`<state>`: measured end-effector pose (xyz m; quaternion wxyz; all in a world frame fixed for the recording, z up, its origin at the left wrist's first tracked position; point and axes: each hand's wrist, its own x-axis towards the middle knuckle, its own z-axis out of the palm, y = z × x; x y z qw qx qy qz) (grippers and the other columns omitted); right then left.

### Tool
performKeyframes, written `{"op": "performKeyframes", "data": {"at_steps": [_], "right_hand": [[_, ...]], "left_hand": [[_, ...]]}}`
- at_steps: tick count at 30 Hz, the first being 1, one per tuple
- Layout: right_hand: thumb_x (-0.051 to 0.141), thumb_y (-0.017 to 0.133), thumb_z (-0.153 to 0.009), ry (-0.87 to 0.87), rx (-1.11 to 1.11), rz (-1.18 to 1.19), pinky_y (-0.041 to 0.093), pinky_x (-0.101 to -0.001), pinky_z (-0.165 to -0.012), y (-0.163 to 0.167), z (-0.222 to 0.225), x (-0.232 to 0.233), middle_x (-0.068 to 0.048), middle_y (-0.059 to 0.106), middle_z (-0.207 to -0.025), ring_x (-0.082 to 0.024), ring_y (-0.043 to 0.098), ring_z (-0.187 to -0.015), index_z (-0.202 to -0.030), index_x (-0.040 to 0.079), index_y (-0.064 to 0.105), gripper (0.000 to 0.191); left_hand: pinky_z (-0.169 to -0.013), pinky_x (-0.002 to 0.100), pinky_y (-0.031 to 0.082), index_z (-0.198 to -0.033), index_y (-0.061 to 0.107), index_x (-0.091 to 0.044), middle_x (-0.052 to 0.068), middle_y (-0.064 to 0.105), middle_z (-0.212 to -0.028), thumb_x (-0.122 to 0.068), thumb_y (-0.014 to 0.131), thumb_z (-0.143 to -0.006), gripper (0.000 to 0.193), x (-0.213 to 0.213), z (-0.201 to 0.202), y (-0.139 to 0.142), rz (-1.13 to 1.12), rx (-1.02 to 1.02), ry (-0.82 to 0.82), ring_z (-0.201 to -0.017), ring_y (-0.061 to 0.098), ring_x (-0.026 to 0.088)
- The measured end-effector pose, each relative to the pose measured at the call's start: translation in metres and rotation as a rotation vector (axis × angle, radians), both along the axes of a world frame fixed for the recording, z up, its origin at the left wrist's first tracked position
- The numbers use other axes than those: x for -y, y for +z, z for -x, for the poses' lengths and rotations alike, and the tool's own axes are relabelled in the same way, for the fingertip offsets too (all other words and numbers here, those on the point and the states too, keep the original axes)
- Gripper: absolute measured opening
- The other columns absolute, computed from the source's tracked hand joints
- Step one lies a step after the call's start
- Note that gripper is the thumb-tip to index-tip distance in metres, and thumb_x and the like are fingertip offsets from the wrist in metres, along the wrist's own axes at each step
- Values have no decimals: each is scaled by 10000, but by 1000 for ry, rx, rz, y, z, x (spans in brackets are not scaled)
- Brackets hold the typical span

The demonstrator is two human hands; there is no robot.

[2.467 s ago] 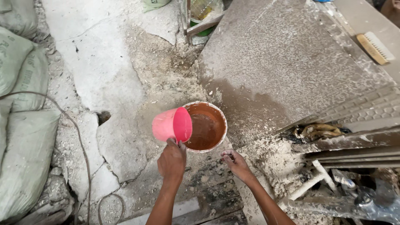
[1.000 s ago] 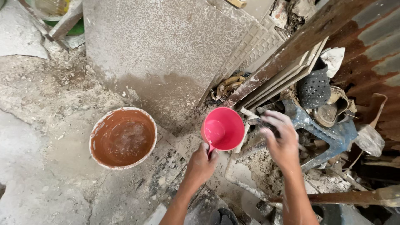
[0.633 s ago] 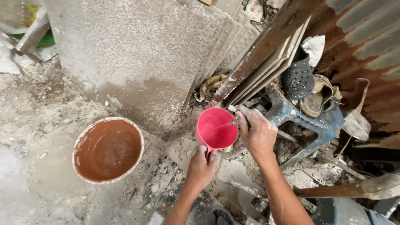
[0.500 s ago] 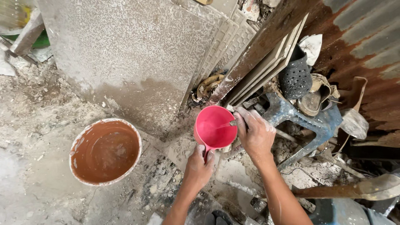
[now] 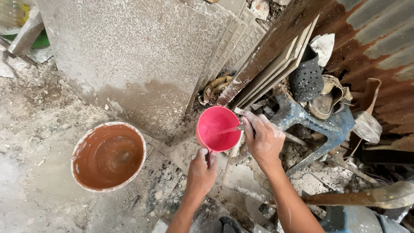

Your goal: The person places a bundle of white plastic strips into a bucket, then picks up a sack and walks to a workbench. They retrieve an orange bucket, walk to a tap, and fill the bucket with water using a pink scoop. The person returns to the workbench and places the filled bucket down.

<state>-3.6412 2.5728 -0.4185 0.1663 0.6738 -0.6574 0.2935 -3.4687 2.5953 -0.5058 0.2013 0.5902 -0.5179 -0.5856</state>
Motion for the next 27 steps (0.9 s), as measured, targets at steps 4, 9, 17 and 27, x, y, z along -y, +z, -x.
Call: {"op": "performKeyframes", "data": {"at_steps": [4, 9, 17, 27], "right_hand": [[232, 748, -969, -4, -13, -3, 462, -373, -514, 1, -1, -1, -68, 652, -754, -237, 633, -586, -1072, 106, 791, 168], [232, 742, -975, 0, -19, 13, 468, -372, -533, 2, -2, -1, -68, 648, -776, -242, 638, -610, -1072, 104, 771, 164], [227, 735, -978, -14, -13, 0, 463, -377, -541, 3, -4, 0, -67, 622, -763, -247, 634, -621, -1062, 115, 766, 143], [222, 730, -987, -5, -21, 16, 460, -380, -552, 4, -4, -1, -68, 613, -764, -253, 632, -631, -1049, 107, 754, 133]], "left_hand": [[-580, 389, 551, -1019, 567, -30, 139, 708, -751, -257, 498, -1029, 237, 1, -3, 1, 112, -1, -5, -625, 711, 215], [-563, 388, 550, -999, 574, -26, 133, 700, -709, -248, 497, -1028, 237, -1, -5, 0, 135, -22, 9, -598, 711, 211], [-532, 378, 542, -981, 593, -26, 114, 697, -713, -257, 481, -1039, 264, -3, -6, -4, 109, -44, 45, -583, 691, 193], [-540, 406, 522, -932, 612, -20, 149, 713, -707, -267, 514, -1029, 283, -3, -8, -7, 157, -11, 70, -584, 699, 228]]}}
